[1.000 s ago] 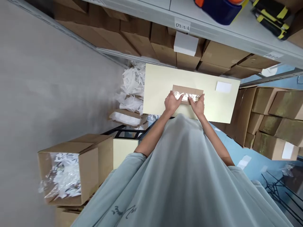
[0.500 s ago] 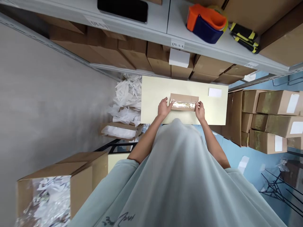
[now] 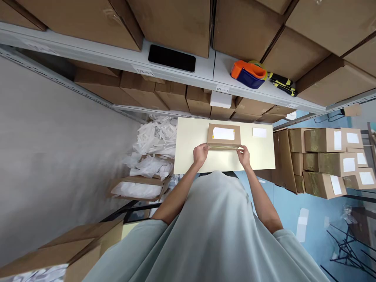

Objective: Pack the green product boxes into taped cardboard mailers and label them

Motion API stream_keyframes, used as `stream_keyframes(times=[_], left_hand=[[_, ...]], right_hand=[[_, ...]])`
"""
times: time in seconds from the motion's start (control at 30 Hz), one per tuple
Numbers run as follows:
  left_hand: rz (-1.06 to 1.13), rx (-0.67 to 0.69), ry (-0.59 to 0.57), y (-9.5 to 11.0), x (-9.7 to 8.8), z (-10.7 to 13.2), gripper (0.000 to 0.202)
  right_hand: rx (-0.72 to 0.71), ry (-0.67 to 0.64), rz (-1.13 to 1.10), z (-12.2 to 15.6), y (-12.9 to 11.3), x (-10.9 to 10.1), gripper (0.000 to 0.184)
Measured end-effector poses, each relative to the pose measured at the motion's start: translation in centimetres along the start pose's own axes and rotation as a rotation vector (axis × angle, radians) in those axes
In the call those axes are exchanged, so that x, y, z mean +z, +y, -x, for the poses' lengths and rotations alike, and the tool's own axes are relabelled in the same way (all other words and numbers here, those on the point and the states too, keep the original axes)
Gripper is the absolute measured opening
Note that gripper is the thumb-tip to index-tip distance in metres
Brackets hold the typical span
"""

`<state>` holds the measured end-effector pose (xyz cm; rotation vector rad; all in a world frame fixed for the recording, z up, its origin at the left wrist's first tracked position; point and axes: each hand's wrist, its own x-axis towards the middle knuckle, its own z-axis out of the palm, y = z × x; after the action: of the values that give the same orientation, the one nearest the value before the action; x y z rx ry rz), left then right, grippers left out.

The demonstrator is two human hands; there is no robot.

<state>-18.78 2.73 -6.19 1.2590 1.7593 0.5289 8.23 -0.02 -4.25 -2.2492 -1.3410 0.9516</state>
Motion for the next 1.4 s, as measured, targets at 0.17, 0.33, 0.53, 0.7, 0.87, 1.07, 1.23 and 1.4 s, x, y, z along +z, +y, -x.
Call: stream_keyframes(times=[0.17,0.33,0.53,0.7,0.87,1.07,1.23,1.4], left_hand=[[-0.04,-0.043,-0.026,-2.0,-0.1,0.6,0.043],[0.055,0.067,0.1,1.5,-2.1,-1.0,0.057],[0.165,0.493,0.282,17.4,-4.9,-5.1,0.057],[0.094,0.693,0.433,28.8,-5.4,-5.6,0.055],[0.094,0.676,0.476,30.4,-2.7,-3.1,0.048],[0.215,0.521,0.479,24.1,2.6,2.7,0.038],[0.437,0.425,0.57,18.1,9.9,9.5,0.032],[0.424,0.271,0.678,15.6,15.1,15.3,0.028]], right_hand=[[-0.02,-0.066,0.08,2.1,1.1,0.9,0.042],[-0.294,0.143,0.183,-2.4,-3.6,-5.4,0.051],[-0.867,0.448,0.365,-11.3,-19.7,-15.5,0.055],[-0.732,0.227,0.677,-15.3,-28.0,-17.8,0.056],[-0.714,0.055,0.768,-18.1,-29.2,-18.4,0.06],[-0.955,0.023,0.486,-18.3,-23.8,-18.8,0.055],[-0.932,-0.38,-0.267,-10.3,-10.4,-15.0,0.06],[-0.564,-0.701,-0.564,-1.3,-1.1,-12.0,0.067]])
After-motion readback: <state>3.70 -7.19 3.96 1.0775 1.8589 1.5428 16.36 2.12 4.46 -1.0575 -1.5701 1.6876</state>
